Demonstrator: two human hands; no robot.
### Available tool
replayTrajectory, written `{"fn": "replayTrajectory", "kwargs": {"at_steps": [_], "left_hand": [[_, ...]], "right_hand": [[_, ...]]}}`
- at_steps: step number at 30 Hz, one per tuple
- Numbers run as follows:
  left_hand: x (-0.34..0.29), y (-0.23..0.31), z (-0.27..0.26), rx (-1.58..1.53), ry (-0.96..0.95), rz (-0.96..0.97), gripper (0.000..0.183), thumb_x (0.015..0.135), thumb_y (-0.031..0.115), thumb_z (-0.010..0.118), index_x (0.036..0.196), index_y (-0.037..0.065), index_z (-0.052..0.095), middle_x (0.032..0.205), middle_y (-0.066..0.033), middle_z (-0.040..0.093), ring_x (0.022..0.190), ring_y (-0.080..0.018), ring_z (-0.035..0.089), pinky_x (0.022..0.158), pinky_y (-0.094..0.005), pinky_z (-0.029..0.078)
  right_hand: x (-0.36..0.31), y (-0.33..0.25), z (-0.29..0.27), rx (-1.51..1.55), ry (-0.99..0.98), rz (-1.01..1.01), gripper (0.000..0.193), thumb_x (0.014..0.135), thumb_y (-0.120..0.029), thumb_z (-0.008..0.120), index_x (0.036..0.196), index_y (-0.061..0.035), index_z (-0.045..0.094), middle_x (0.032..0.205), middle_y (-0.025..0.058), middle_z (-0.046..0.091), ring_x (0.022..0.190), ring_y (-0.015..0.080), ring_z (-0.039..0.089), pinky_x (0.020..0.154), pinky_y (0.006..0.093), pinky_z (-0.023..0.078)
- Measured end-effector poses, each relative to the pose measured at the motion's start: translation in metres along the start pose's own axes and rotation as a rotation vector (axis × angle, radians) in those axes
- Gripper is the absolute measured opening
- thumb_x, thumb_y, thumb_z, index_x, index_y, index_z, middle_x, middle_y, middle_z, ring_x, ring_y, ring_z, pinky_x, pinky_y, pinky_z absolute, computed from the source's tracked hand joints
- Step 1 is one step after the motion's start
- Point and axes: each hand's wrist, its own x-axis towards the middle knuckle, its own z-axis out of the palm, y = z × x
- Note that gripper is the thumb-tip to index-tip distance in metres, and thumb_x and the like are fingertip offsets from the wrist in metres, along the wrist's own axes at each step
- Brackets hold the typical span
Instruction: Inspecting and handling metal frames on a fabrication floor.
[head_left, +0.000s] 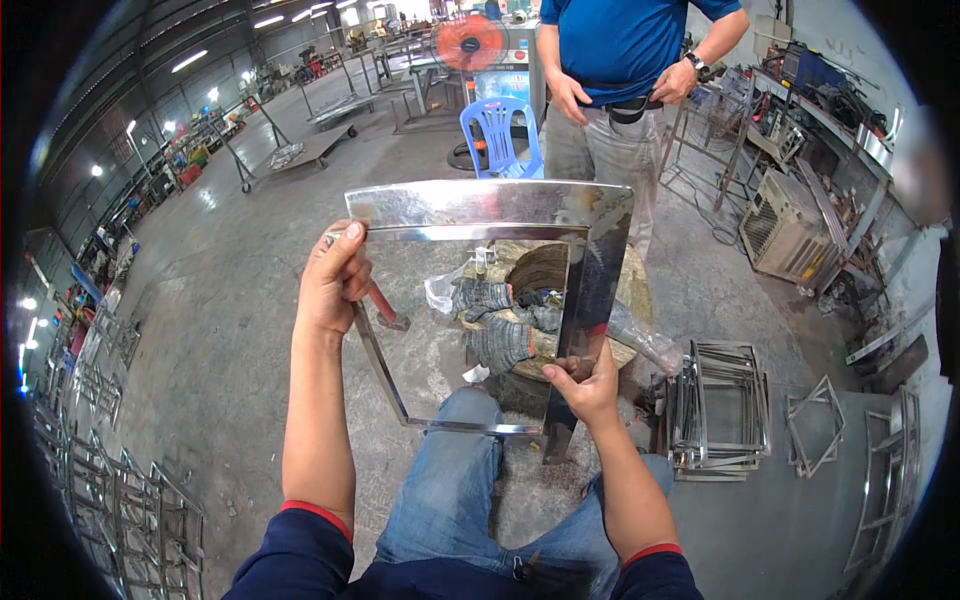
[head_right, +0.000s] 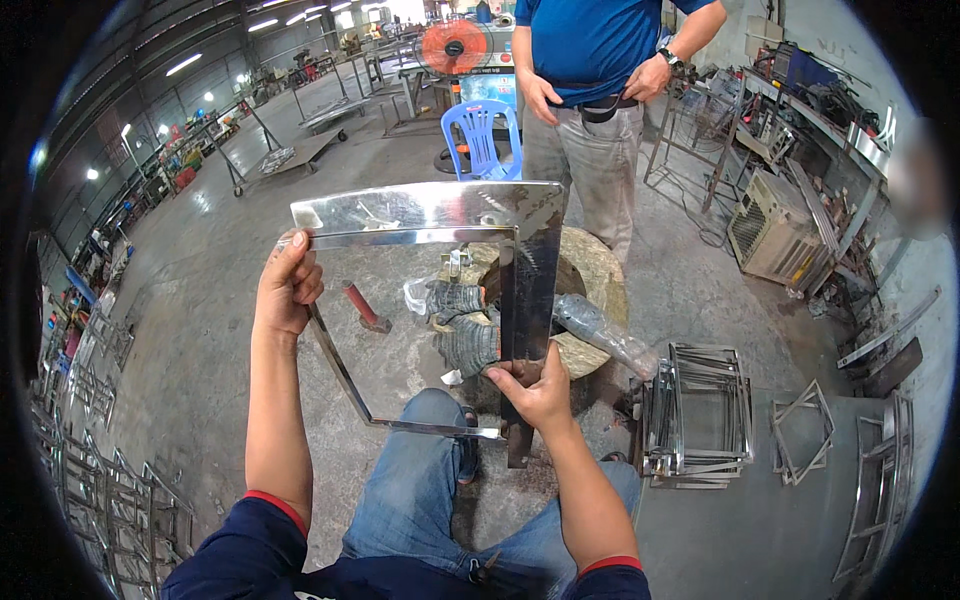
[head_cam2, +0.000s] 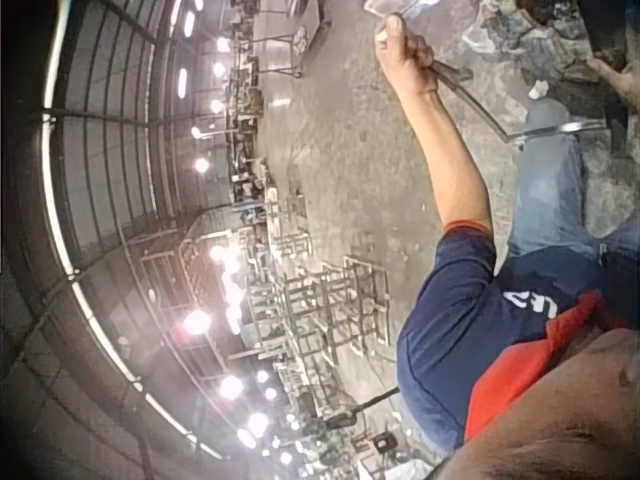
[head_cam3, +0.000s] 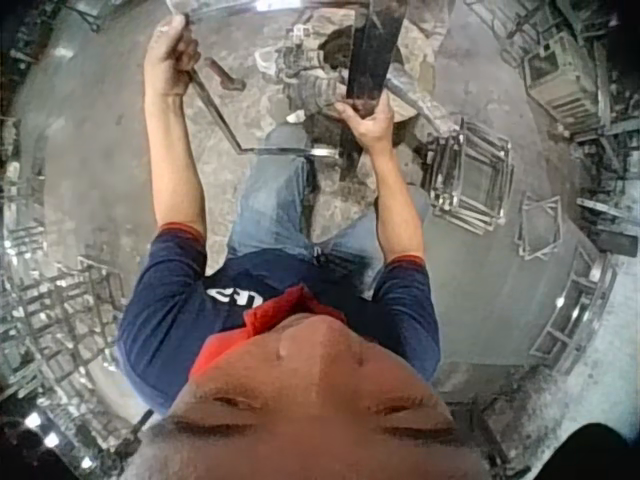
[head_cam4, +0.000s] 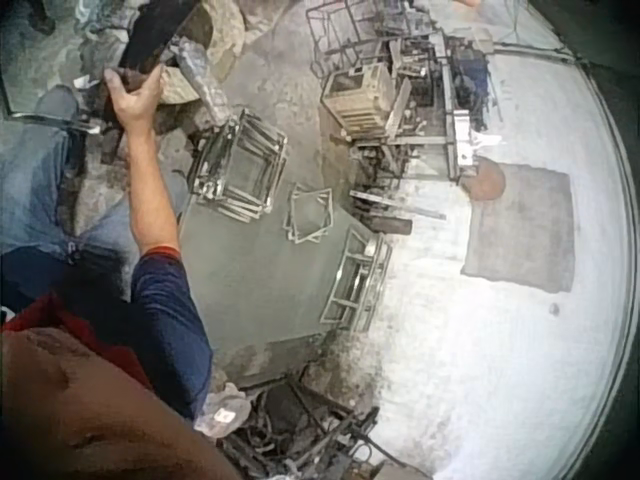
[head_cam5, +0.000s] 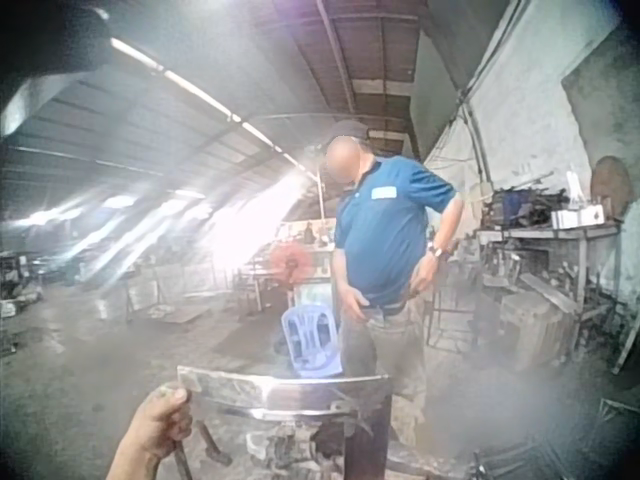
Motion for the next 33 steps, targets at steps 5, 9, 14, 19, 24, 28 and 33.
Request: {"fn": "replayTrajectory", "kwargs": {"at_steps": [5,9,14,19,24,28,33], "left_hand": [[0.001,0.000,0.001,0.009,0.010,0.028,0.025,0.094,0.032,0.066,0.103,0.010,0.059,0.058,0.0090,0.032,0.043,-0.0032,0.026,0.040,-0.0209,0.020],[0.001,0.000,0.001,-0.006,-0.014,-0.005,0.025,0.094,0.032,0.066,0.103,0.010,0.059,0.058,0.0090,0.032,0.043,-0.0035,0.027,0.040,-0.0211,0.020],[-0.003,0.003,0.006,0.017,0.001,0.026,0.025,0.094,0.033,0.066,0.103,0.010,0.059,0.058,0.0088,0.031,0.044,-0.0035,0.028,0.041,-0.0211,0.020],[-0.022,0.008,-0.002,0.046,-0.035,0.051,0.042,0.094,0.033,0.066,0.121,0.002,0.056,0.059,0.0062,0.036,0.046,-0.0050,0.032,0.044,-0.0207,0.024],[-0.062,0.012,-0.049,-0.019,0.097,0.158,0.029,0.097,0.031,0.060,0.120,0.013,0.057,0.059,0.0057,0.035,0.044,-0.0058,0.032,0.041,-0.0212,0.027],[-0.103,0.015,-0.075,-0.076,-0.017,0.362,0.022,0.097,0.037,0.057,0.107,0.017,0.057,0.061,0.0046,0.036,0.056,-0.0109,0.041,0.054,-0.0271,0.037],[-0.140,0.025,-0.057,0.053,-0.158,0.545,0.023,0.092,0.036,0.062,0.088,0.015,0.053,0.086,-0.0055,0.049,0.094,-0.0225,0.055,0.093,-0.0456,0.044]], "right_hand": [[0.000,-0.003,0.000,-0.039,0.007,-0.009,0.067,0.078,-0.015,0.083,0.132,-0.0025,0.044,0.104,0.0031,0.061,0.084,0.0108,0.061,0.076,0.0272,0.053],[0.001,-0.002,-0.002,-0.080,0.005,-0.102,0.049,0.083,-0.009,0.079,0.120,0.0012,0.048,0.100,0.0089,0.068,0.087,0.0147,0.069,0.077,0.0289,0.057],[0.001,0.015,-0.009,-0.023,0.043,-0.145,0.047,0.085,-0.012,0.077,0.120,0.0012,0.049,0.100,0.0086,0.069,0.091,0.0143,0.068,0.080,0.0295,0.056],[0.003,0.036,-0.024,0.205,0.070,-0.129,0.036,0.094,-0.010,0.066,0.122,0.0007,0.046,0.094,0.0105,0.069,0.082,0.0156,0.068,0.075,0.0284,0.055],[0.006,0.040,-0.051,0.152,0.254,-0.216,0.030,0.098,-0.010,0.059,0.122,-0.0008,0.043,0.090,0.0092,0.068,0.079,0.0151,0.066,0.072,0.0278,0.053],[0.009,0.036,-0.070,0.154,0.371,-0.179,0.035,0.099,-0.014,0.060,0.126,-0.0029,0.042,0.086,0.0067,0.065,0.073,0.0125,0.060,0.067,0.0280,0.050],[0.010,0.037,-0.074,0.133,0.395,-0.216,0.035,0.099,-0.016,0.061,0.125,-0.0030,0.043,0.082,0.0057,0.061,0.072,0.0137,0.059,0.066,0.0289,0.049]]}}
